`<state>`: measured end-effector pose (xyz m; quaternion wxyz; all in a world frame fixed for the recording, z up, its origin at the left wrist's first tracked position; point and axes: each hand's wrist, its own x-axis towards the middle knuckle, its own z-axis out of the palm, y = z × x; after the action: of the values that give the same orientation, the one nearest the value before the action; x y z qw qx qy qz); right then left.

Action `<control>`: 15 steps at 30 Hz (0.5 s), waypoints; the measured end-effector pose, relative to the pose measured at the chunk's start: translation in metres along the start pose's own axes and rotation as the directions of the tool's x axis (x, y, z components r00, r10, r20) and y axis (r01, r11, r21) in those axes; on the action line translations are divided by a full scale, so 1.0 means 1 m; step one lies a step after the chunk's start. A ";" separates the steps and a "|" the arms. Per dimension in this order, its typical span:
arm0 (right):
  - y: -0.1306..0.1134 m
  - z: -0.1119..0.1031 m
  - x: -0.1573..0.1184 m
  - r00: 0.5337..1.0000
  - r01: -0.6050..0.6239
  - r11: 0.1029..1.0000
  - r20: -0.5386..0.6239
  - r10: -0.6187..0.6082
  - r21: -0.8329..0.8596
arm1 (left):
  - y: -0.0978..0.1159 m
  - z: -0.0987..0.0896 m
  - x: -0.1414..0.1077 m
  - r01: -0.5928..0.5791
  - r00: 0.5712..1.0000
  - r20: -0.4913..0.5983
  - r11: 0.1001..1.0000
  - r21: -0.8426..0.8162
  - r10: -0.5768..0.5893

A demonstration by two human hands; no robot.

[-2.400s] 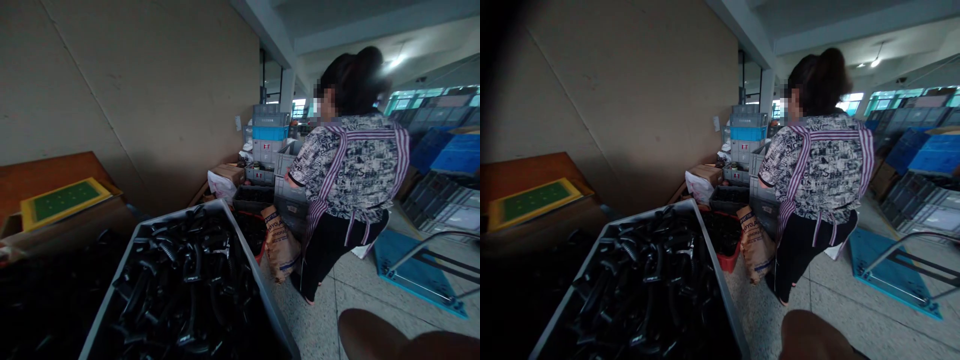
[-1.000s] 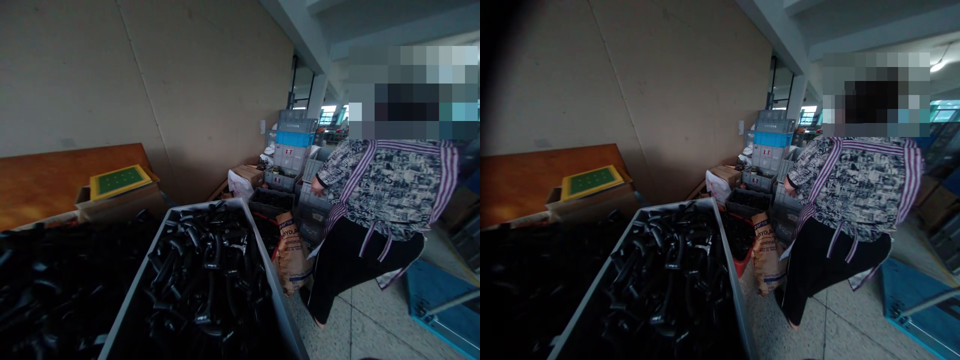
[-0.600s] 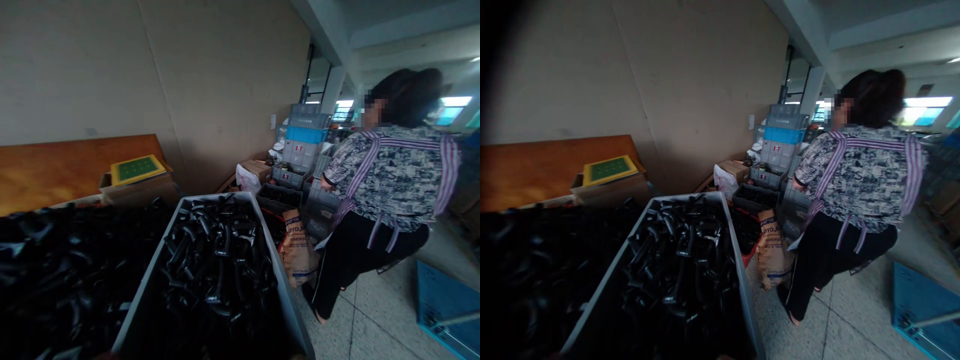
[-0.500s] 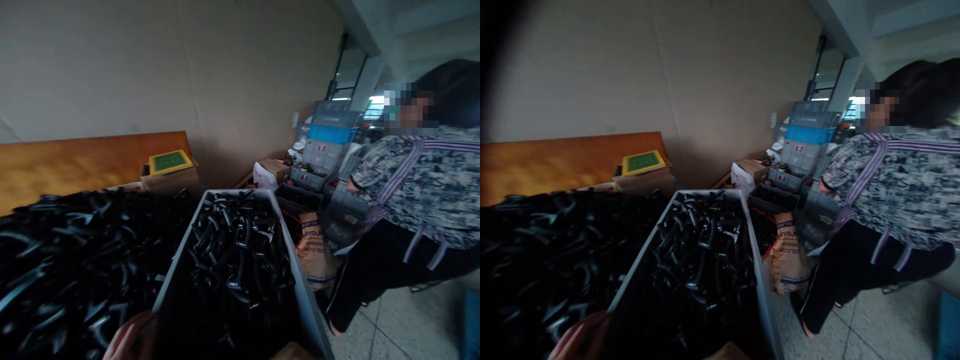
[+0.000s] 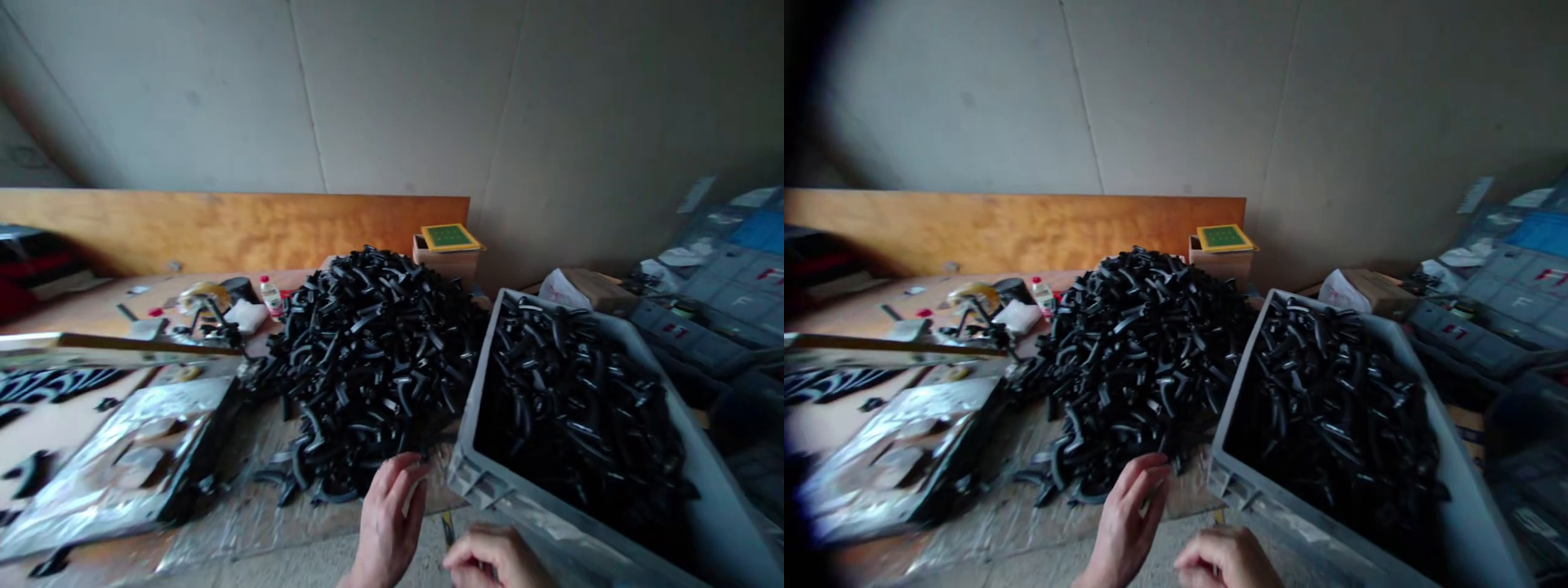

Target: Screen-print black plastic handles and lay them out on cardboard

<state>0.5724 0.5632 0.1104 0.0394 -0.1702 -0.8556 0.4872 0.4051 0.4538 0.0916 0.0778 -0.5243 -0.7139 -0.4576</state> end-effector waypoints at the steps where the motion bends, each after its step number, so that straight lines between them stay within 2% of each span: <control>1: -0.011 0.022 0.014 1.000 -0.025 1.000 0.009 0.025 0.009 | -0.018 -0.022 -0.016 0.016 1.000 -0.006 1.000 0.023 -0.016; 5: -0.057 0.108 0.079 0.991 -0.126 0.992 0.056 0.124 0.030 | -0.094 -0.114 -0.076 0.139 0.990 -0.061 0.979 0.149 -0.131; 9: -0.089 0.178 0.138 0.995 -0.054 0.995 0.079 0.061 -0.090 | -0.154 -0.196 -0.123 0.293 0.955 -0.119 0.921 0.255 -0.271; 12: -0.103 0.215 0.174 0.995 0.018 0.980 0.103 0.002 -0.200 | -0.189 -0.241 -0.146 0.391 0.919 -0.180 0.874 0.290 -0.351; 15: -0.110 0.238 0.209 0.988 0.066 0.952 0.151 -0.021 -0.300 | -0.218 -0.270 -0.155 0.481 0.874 -0.231 0.830 0.282 -0.428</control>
<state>0.2930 0.3854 0.0585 -0.0390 -0.1193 -0.9245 0.3600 0.1952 0.1438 0.0288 0.1098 -0.2803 -0.8760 -0.3767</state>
